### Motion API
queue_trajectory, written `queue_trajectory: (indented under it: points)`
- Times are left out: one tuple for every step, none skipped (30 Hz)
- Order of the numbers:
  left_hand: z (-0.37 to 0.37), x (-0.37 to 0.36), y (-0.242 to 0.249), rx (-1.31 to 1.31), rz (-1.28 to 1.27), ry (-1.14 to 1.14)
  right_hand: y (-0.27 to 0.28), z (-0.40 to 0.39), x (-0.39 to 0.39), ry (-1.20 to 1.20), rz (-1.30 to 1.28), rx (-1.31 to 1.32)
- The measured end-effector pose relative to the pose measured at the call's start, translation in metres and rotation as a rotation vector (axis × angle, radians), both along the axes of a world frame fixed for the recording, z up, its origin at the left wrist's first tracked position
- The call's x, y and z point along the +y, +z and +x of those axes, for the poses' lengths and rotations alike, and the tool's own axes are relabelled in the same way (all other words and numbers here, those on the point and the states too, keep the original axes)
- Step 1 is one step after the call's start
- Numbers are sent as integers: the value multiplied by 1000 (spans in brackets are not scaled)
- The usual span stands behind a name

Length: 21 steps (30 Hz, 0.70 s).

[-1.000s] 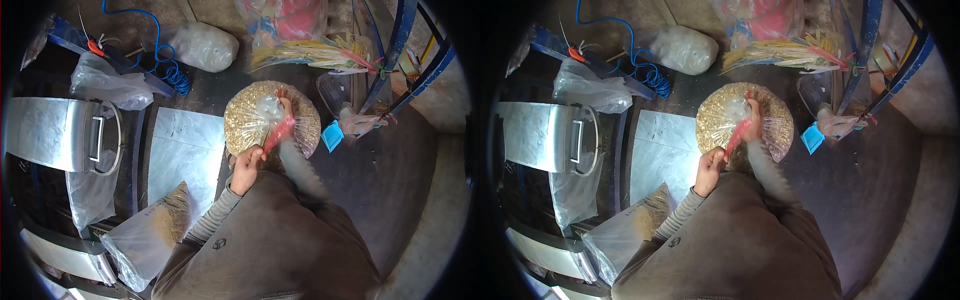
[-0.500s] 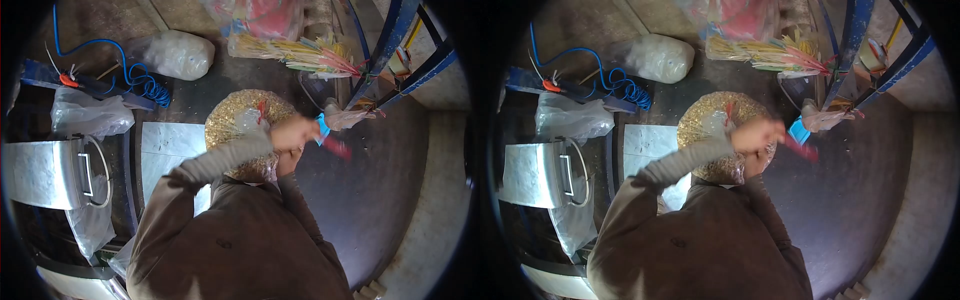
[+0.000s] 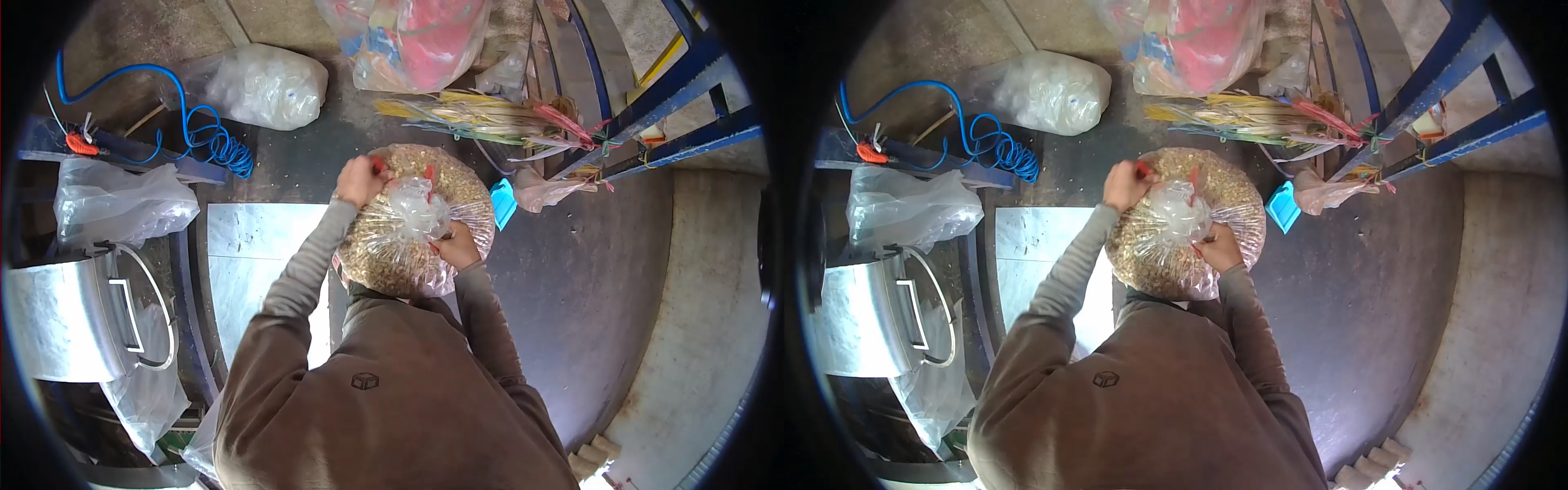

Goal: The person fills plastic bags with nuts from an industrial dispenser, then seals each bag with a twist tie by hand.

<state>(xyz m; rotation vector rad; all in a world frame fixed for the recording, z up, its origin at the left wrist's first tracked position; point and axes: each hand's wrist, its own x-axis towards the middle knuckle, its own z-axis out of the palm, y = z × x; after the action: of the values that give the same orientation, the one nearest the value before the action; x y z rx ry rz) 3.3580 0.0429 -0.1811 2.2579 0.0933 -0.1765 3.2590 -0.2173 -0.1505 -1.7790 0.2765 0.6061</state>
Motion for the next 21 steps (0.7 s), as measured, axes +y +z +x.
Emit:
queue_trajectory:
  points:
    - [-23,10,0,6,-33,56,0,3,1,78,-30,12]
    - [-45,17,1,8,-64,114,1,6,3,157,-57,20]
    - [-68,19,13,56,-94,154,-1,8,4,125,28,44]
    - [-92,21,24,106,-124,197,1,11,5,139,29,44]
    - [-115,17,25,129,-208,198,5,14,6,154,79,38]
    - [-139,10,27,154,-290,200,9,15,9,169,129,36]
    - [-160,-1,33,96,-363,153,15,14,15,158,64,9]
    - [-176,-16,39,32,-435,106,14,13,16,176,69,11]
    - [-188,-34,41,16,-522,46,11,11,16,215,-54,-116]
    - [-196,-51,41,-2,-607,-14,7,9,14,252,-174,-245]
    - [-195,-63,40,-8,-598,4,-9,5,11,241,-227,-387]
    - [-192,-72,39,11,-527,-45,-2,1,15,258,-214,-390]
    - [-189,-79,38,31,-456,-94,6,-4,16,276,-414,-283]
    - [-189,-86,40,24,-446,-71,12,-9,16,295,-613,-179]
    - [-189,-93,43,32,-450,-21,4,-22,15,188,-475,-323]
    - [-189,-96,47,34,-455,35,-1,-28,8,220,-459,-340]
    - [-189,-93,61,136,-452,25,-2,-29,2,179,-249,-389]
    - [-191,-97,60,118,-443,61,-2,-29,-8,138,-37,-423]
    - [-196,-104,56,105,-586,133,1,-27,-26,271,-99,-442]
    - [-201,-113,53,90,-730,198,16,-29,-44,293,-86,-448]
    - [-202,-115,49,181,-700,138,40,-32,-62,437,-265,-523]
